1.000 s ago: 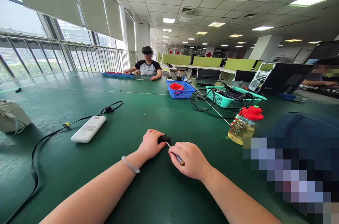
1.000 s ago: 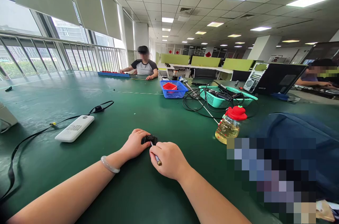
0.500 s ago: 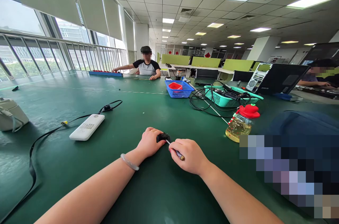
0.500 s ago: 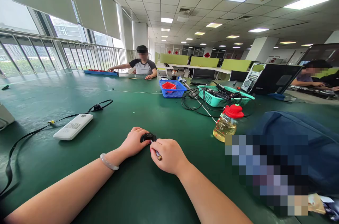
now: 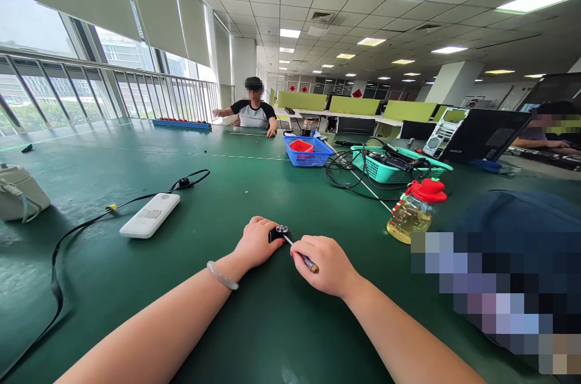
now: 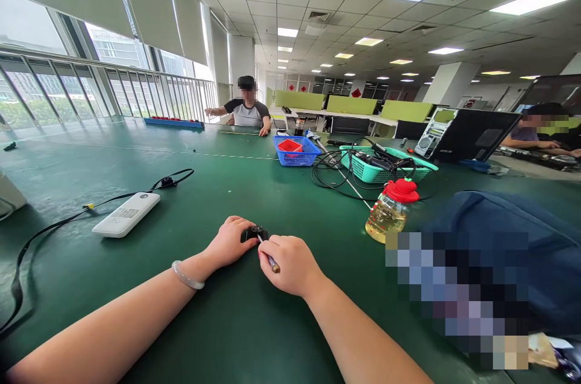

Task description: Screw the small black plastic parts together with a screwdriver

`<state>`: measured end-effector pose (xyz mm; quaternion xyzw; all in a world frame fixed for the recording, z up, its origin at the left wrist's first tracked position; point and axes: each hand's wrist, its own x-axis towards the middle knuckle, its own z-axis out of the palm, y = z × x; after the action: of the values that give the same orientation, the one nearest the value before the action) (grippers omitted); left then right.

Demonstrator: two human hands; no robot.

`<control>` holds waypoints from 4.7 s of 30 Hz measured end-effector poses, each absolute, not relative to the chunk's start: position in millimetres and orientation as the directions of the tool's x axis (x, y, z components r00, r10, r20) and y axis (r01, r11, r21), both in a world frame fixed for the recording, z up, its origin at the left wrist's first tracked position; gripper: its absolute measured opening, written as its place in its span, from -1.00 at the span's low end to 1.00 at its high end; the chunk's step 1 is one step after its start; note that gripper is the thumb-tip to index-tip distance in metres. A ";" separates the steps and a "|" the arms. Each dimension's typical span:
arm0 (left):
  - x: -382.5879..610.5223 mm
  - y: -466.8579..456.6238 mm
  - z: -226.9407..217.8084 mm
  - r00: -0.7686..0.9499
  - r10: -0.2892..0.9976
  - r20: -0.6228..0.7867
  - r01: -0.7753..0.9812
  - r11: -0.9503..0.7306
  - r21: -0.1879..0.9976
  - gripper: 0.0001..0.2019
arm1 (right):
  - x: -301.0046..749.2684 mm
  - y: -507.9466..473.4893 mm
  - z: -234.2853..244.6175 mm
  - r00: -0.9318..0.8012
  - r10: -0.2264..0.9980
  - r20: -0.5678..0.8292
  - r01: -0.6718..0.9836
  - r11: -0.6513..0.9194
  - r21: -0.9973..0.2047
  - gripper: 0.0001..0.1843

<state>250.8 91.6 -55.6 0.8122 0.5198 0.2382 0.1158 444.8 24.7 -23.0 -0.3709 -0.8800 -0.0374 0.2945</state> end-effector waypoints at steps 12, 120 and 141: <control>250.6 90.4 -53.3 0.341 0.904 0.258 0.793 -0.424 0.437 -0.73 | 445.8 25.8 -24.4 -0.529 0.647 0.549 0.673 0.714 -0.193 -0.79; 249.9 89.8 -47.1 0.474 0.852 0.224 0.769 -0.524 0.366 -0.53 | 454.0 40.5 -27.6 -0.132 0.885 0.447 0.474 0.452 -0.756 -0.64; 251.4 84.5 -47.8 0.523 0.814 0.253 0.744 -0.581 0.329 -0.61 | 453.9 40.8 -30.2 -0.114 0.849 0.515 0.483 0.501 -0.719 -0.65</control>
<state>251.4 84.5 -47.8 0.8680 0.4487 0.1925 0.0901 453.9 40.8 -30.2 -0.4616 -0.7214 0.1913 0.4795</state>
